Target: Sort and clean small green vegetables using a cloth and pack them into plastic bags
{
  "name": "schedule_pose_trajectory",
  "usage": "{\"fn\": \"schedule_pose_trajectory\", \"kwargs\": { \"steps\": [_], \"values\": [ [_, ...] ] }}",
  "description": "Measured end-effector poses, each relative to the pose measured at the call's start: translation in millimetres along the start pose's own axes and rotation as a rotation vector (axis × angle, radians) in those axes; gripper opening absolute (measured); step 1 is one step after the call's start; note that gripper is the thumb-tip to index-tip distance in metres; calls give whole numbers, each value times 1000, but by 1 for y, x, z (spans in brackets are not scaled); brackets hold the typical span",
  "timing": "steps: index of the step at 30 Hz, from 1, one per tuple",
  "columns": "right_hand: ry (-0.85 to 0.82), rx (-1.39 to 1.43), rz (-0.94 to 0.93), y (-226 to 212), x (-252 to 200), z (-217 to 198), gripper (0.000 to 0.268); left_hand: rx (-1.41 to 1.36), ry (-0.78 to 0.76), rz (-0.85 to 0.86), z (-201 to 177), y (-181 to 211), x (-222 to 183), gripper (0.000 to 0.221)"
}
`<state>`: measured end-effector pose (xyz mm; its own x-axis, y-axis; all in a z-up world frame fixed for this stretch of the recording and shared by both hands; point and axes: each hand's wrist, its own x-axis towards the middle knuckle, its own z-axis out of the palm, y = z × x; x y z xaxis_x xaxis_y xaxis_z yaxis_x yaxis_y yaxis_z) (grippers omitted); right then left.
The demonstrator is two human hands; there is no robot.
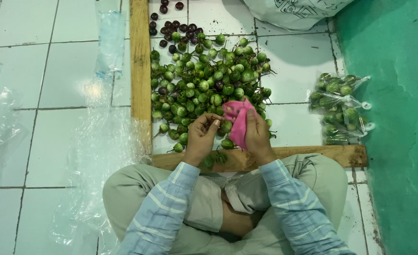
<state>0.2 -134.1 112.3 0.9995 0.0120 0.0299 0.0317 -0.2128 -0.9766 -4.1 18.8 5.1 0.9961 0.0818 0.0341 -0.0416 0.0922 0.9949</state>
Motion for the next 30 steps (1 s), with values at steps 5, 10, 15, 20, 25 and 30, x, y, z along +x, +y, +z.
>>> {"fn": "schedule_pose_trajectory", "kwargs": {
  "steps": [5,10,15,20,25,30],
  "values": [
    [-156,-100,-14,66,-8,9,55,-5,27,-11,13,17,-5,13],
    [-260,-220,-17,85,-1,10,58,26,27,-51,7,12,-1,12],
    [-206,-390,-59,69,0,0,63,148,10,-49,7,4,-3,13],
    [-63,-332,-62,18,1,-15,54,305,-114,-105,4,-1,-5,12],
    [-18,-171,-30,18,4,-29,58,661,-350,-108,9,-36,-10,9],
    [34,-191,-61,23,5,-32,52,953,-608,-149,17,-70,-15,13]
  ]
}}
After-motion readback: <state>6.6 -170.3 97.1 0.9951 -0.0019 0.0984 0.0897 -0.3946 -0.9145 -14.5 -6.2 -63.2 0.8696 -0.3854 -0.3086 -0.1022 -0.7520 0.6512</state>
